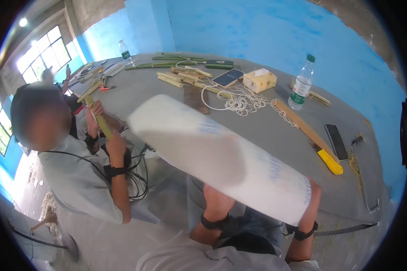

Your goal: The person is using sandpaper to sand the surface of a bamboo piece.

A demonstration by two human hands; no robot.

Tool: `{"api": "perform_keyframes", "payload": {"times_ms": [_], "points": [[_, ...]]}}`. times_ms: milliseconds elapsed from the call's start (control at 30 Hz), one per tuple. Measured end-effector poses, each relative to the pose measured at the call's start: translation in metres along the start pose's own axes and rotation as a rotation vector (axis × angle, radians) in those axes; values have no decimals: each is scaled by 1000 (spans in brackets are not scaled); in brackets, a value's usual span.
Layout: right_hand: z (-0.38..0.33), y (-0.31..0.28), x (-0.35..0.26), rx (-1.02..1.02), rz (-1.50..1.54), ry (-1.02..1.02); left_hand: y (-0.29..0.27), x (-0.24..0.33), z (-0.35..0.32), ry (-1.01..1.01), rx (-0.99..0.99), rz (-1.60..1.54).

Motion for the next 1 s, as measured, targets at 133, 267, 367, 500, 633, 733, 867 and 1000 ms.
{"api": "perform_keyframes", "payload": {"times_ms": [133, 267, 367, 500, 633, 733, 867, 1000], "points": [[-8, -3, 1, 13, -24, -128, 36, -6, -3, 6, -52, -303], [-8, -3, -3, 73, 15, -93, 39, 22, 13, -43, 112, -84], [-2, 2, -7, -4, -47, 23, 33, 50, 22, 56, 256, -131], [5, 1, -24, 15, -83, -51, 36, 58, 25, 54, 258, -180], [6, 1, -19, 15, -101, 41, 58, 44, 18, -50, 91, -66], [6, 0, -17, -10, -162, 40, 62, 36, 14, -69, 78, -2], [3, 4, -17, -11, -122, 12, 39, 47, 20, 11, 211, -172], [5, 11, -19, -58, -113, -81, 30, 61, 23, 19, 248, -236]]}}
Point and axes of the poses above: each hand's wrist, its own z-axis towards the middle knuckle, its own y-axis out of the palm, x = y × z, the point moved 7 cm from there along z, towards the middle knuckle, and after that the axes turned 2 degrees about -y, right-handed, at the moved point
